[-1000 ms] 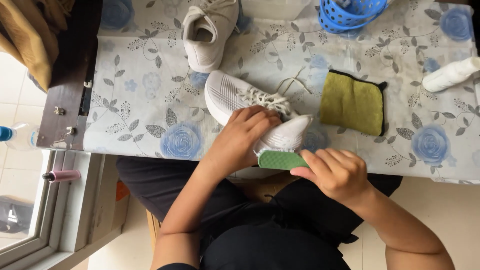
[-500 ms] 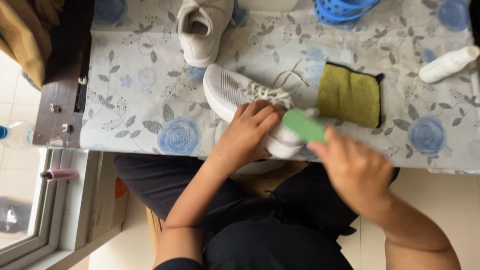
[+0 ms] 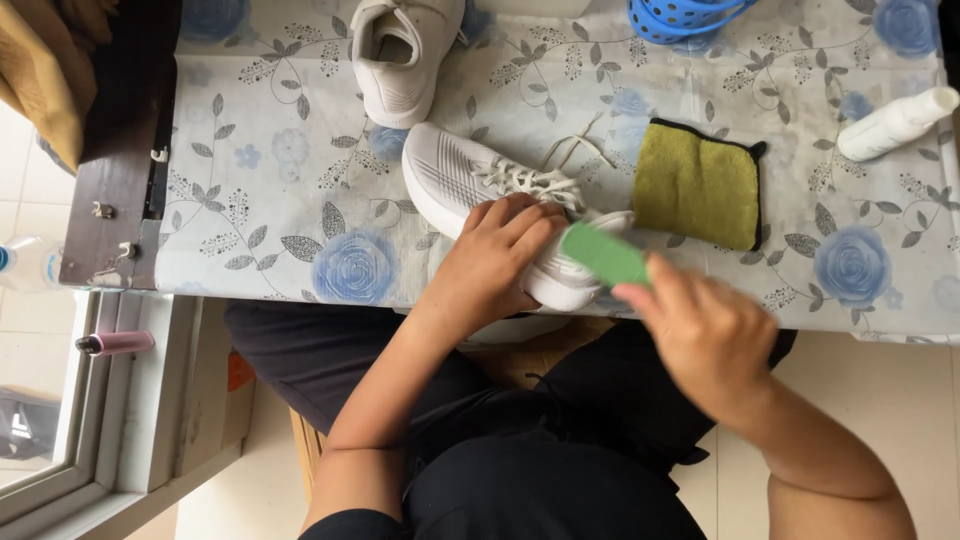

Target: The person scrubs a white sneaker with a green brush, focusing on the toe, sides, and laces. They rotate the shoe to access different areas and continue brushing throughout the clip.

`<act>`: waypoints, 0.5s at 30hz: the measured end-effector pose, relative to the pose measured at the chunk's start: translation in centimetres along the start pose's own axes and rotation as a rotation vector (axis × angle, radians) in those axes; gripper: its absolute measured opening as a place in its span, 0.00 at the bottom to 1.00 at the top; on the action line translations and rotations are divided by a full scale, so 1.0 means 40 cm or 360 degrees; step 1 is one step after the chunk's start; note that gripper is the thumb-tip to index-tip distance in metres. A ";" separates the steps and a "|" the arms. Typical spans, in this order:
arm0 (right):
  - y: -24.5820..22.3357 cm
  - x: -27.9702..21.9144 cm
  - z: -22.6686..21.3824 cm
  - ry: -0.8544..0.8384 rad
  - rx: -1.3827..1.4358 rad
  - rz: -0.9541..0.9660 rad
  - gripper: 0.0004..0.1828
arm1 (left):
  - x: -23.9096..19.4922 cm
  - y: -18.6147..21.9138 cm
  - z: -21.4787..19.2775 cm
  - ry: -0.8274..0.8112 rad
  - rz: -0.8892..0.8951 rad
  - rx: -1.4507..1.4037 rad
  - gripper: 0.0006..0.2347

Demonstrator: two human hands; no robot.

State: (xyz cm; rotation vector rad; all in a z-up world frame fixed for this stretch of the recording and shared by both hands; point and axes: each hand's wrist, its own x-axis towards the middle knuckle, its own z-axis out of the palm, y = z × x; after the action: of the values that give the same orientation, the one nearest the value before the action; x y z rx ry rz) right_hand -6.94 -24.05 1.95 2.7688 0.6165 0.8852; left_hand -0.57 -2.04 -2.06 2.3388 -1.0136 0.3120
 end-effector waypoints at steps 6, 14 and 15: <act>0.003 -0.042 0.063 -0.0060 0.0318 -0.0033 0.19 | 0.001 0.008 -0.008 -0.0030 -0.0102 -0.0027 0.36; 0.021 -0.097 0.180 0.0226 0.0514 0.0118 0.20 | 0.001 0.007 -0.060 0.0003 -0.0094 -0.0234 0.35; 0.030 -0.087 0.193 0.0230 0.0518 0.0134 0.20 | 0.007 0.000 -0.064 -0.0012 -0.0086 -0.0228 0.35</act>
State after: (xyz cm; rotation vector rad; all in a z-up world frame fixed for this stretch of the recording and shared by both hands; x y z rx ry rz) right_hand -4.58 -26.92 -5.75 3.0571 0.7308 1.0995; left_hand -0.37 -0.72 0.13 2.2353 -0.9424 0.2028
